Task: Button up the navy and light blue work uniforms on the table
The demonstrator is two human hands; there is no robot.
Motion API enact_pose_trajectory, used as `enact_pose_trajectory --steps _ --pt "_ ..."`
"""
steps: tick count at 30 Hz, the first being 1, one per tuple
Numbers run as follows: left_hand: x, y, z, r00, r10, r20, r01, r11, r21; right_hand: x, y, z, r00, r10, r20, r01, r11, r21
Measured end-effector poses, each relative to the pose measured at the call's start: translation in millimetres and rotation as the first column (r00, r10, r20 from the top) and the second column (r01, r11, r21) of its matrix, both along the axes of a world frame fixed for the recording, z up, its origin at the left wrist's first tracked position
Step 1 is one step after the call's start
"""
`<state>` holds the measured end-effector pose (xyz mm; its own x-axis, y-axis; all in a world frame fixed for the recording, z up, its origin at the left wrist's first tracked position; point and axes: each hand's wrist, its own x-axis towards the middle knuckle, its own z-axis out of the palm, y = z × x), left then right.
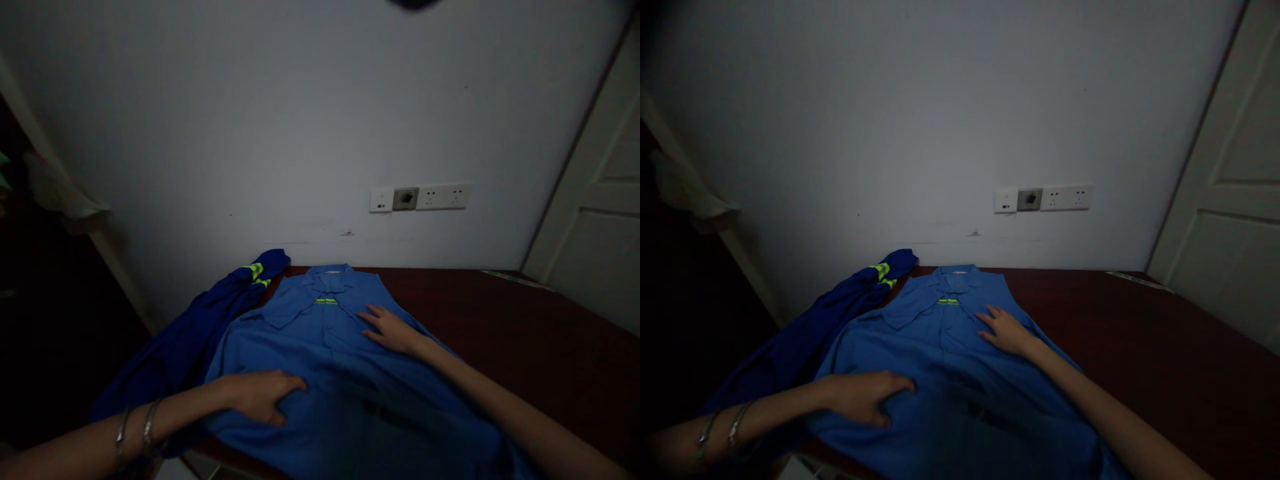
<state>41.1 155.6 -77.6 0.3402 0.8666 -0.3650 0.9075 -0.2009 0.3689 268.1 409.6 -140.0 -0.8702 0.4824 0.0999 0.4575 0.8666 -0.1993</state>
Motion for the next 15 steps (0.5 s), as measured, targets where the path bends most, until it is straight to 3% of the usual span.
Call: enact_pose_trajectory --steps 6,9,11,13,15 --pt "-7 -8 -3.4 0.985 -0.062 0.162 0.099 0.967 -0.233 -29 5 -18.3 0.996 -0.081 0.032 0.078 0.992 0.100" --pt "-9 -6 -0.9 0.938 -0.025 0.347 0.191 0.870 -0.455 -30 8 -16.6 0.996 -0.087 0.003 0.085 0.983 0.165" --pt "-10 1 4.3 0.872 0.071 0.484 0.242 0.797 -0.553 -28 12 -12.8 0.995 -0.095 0.010 0.092 0.978 0.185" --pt "-13 15 10.1 0.805 0.200 0.558 0.153 0.840 -0.521 -24 16 -8.9 0.994 -0.102 0.028 0.095 0.975 0.199" --pt "-21 34 12.6 0.775 0.295 0.558 -0.096 0.929 -0.358 -20 23 -5.2 0.995 -0.098 0.033 0.089 0.972 0.218"
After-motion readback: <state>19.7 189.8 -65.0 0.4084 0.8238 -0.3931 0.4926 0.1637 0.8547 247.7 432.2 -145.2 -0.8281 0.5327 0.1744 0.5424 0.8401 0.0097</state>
